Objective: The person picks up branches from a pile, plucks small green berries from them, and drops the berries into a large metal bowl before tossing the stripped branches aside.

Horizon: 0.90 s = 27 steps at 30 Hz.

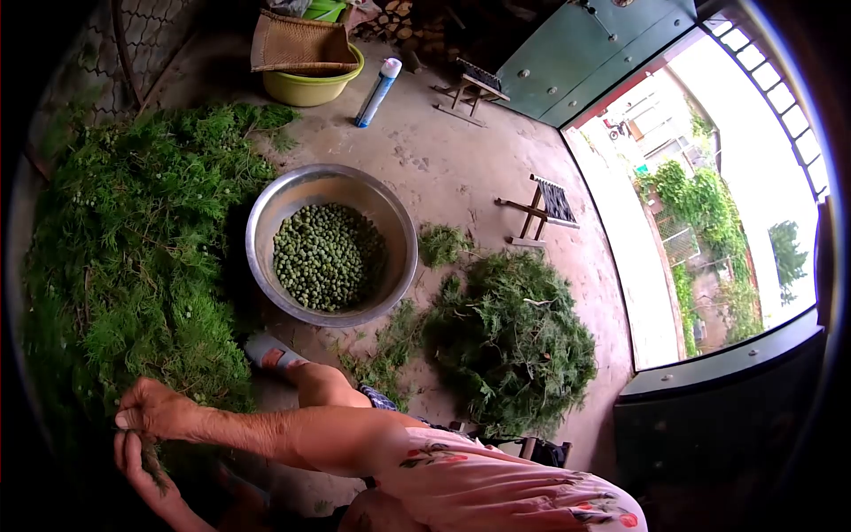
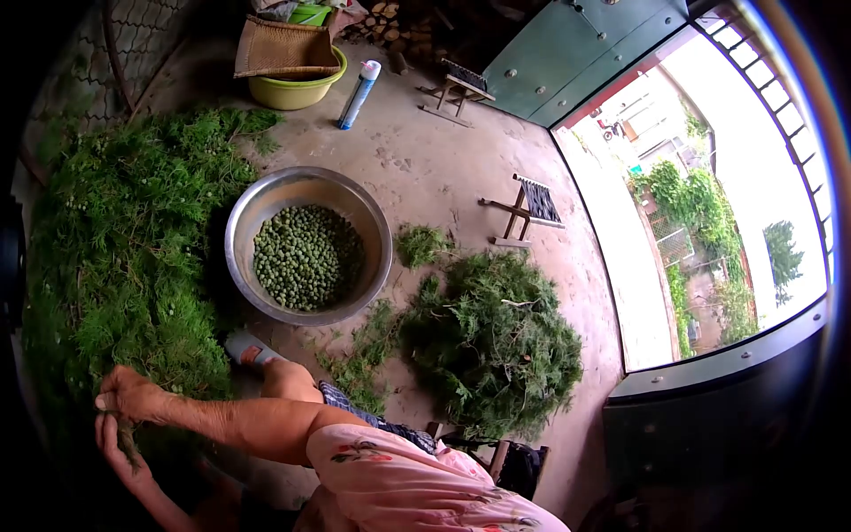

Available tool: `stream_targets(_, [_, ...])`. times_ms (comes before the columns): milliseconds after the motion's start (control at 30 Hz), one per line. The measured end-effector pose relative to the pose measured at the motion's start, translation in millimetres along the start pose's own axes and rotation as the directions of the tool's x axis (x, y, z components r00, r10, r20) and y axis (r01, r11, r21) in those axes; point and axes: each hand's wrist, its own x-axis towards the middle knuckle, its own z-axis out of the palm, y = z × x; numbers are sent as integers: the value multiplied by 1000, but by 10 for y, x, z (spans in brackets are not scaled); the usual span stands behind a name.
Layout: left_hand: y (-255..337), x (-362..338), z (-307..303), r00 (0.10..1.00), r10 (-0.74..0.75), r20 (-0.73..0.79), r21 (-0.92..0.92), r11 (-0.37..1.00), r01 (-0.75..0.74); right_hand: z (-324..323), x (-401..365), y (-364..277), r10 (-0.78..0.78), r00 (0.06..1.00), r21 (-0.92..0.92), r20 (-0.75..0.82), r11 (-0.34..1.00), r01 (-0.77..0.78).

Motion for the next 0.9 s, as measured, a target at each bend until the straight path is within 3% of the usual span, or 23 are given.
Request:
stream_targets(33, [3,15,-6,1000,27,9,3,1000,-27,72,41,91,-187,977,-110,-107,978,175])
stream_targets(67, [1,21,-5,998,53,18,6,999,-53,86,83,170,-189,976,-113,-108,978,177])
stream_targets(100, [-90,-31,-17,998,55,17,3,998,-55,93,98,190,-298,947,-239,-118,934,264])
stream_targets(133, [-220,-96,-38,959,-281,-36,-192,944,269,103,92,191,-404,908,-362,-115,868,340])
stream_targets(167, [-349,-162,-67,809,-587,-17,-383,752,537,145,74,187,-445,885,-433,-138,831,350])
stream_targets(200, [-204,-44,-57,811,-585,-14,-383,752,536,189,46,171,-447,883,-434,-141,830,350])
stream_targets(267, [237,260,-15,692,-718,73,-343,633,693,240,-2,150,-556,815,-616,-160,702,358])
stream_targets(333, [353,297,40,708,-705,37,-322,662,676,188,41,221,-516,850,-607,-100,709,359])
stream_targets(400, [472,339,96,724,-690,0,-296,691,659,142,76,263,-590,799,-715,115,509,479])
stream_targets(433, [547,366,122,722,-692,-30,-289,697,656,121,72,264,-593,798,-714,112,510,479])
stream_targets(500, [536,353,130,721,-691,-56,-276,705,653,60,65,213,-557,827,-525,-69,726,445])
stream_targets(567, [354,229,134,932,-344,-110,3,938,347,-116,55,57,-603,785,-609,-140,678,412])
stream_targets(600, [414,262,155,934,-340,-109,3,939,343,-280,40,4,-636,760,-650,-134,636,417])
stream_targets(667, [637,402,236,691,-707,-152,-364,690,626,-662,-23,-168,-676,713,-727,-187,583,362])
stream_targets(700, [627,372,218,691,-706,-153,-364,691,625,-872,-24,-206,-660,678,-704,-324,646,293])
stream_targets(733, [589,307,186,809,-575,-122,-281,802,527,-1082,-30,-240,-632,629,-670,-454,707,227])
stream_targets(767, [553,246,161,901,-427,-72,-203,891,406,-1282,-99,-316,-628,582,-714,-517,691,111])
stream_targets(800, [520,210,130,903,-425,-69,-204,892,404,-1447,-203,-412,-627,528,-741,-574,671,-9])
stream_targets(867, [429,168,57,981,-195,-9,-100,976,193,-1665,-429,-631,-731,431,-845,-529,499,-191])
stream_targets(900, [336,131,11,982,-186,-9,-97,978,185,-1785,-502,-676,-773,351,-849,-529,477,-229])
